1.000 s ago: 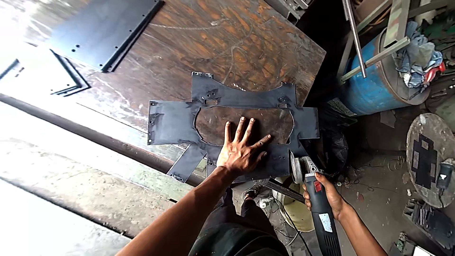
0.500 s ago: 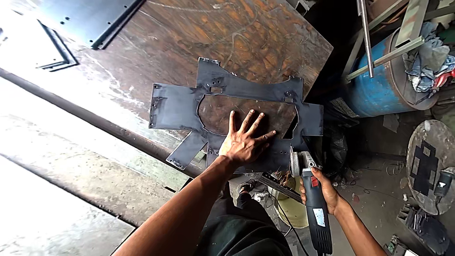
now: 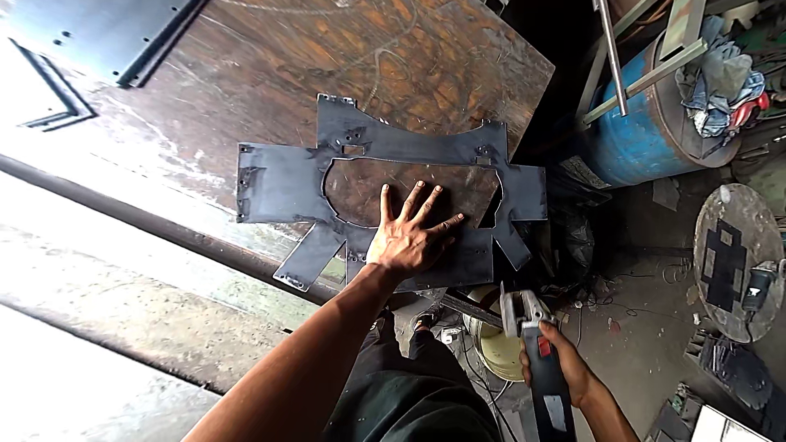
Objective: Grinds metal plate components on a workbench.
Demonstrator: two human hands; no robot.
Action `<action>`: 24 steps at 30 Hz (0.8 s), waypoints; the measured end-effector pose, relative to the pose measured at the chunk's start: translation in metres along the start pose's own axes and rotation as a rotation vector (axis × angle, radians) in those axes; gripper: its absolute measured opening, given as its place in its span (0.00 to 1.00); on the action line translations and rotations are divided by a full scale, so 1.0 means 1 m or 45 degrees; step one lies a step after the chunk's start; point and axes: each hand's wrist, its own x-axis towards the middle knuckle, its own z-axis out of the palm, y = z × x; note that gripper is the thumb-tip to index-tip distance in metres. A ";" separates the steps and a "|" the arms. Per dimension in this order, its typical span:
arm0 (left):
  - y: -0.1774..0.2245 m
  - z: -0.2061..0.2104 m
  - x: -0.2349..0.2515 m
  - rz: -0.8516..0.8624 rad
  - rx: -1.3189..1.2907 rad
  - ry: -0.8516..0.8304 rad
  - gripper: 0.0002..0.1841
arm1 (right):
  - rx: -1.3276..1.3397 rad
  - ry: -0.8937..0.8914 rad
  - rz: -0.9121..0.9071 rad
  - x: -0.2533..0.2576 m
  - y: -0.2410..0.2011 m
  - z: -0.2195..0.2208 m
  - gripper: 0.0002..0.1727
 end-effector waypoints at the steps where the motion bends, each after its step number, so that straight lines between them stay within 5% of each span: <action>1: 0.000 0.000 0.000 -0.002 0.000 0.001 0.26 | 0.034 -0.028 -0.013 0.005 -0.008 0.004 0.36; 11: 0.001 -0.001 0.002 -0.014 -0.003 0.002 0.26 | 0.049 -0.173 -0.054 0.050 -0.051 0.017 0.43; 24: 0.001 -0.001 0.001 0.006 0.026 0.018 0.26 | -0.047 -0.222 0.049 0.019 0.030 -0.008 0.37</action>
